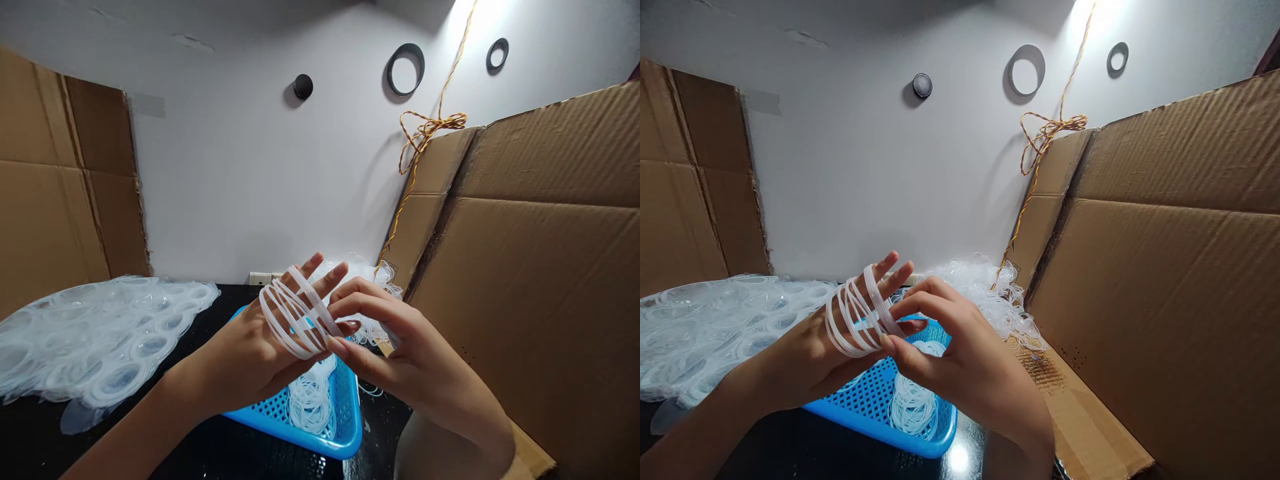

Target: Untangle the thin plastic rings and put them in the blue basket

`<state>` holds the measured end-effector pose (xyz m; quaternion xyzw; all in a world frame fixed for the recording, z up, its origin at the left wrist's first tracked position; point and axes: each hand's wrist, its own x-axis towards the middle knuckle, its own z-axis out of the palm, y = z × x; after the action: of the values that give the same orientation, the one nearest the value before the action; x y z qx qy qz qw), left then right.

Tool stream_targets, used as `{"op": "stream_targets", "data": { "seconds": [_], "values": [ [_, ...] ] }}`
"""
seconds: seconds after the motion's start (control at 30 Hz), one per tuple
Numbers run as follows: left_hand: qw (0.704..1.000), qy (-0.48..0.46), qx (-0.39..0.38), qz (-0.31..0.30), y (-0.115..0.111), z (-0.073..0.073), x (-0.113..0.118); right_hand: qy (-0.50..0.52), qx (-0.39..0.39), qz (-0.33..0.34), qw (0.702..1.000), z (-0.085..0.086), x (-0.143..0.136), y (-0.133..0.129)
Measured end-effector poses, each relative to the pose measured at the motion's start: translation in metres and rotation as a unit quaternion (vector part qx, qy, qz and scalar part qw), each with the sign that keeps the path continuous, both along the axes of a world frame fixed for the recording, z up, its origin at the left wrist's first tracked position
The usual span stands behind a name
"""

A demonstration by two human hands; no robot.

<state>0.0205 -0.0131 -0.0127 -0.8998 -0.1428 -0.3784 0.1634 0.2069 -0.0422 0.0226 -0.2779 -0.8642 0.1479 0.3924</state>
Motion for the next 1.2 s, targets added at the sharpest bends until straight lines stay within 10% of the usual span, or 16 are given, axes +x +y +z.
{"op": "stream_targets", "data": {
  "seconds": [1.2],
  "values": [
    [0.999, -0.003, 0.014, 0.040, 0.0048, -0.0028, 0.0010, 0.015, 0.003, -0.040, 0.999, -0.0046, -0.0016, -0.0025]
  ]
}}
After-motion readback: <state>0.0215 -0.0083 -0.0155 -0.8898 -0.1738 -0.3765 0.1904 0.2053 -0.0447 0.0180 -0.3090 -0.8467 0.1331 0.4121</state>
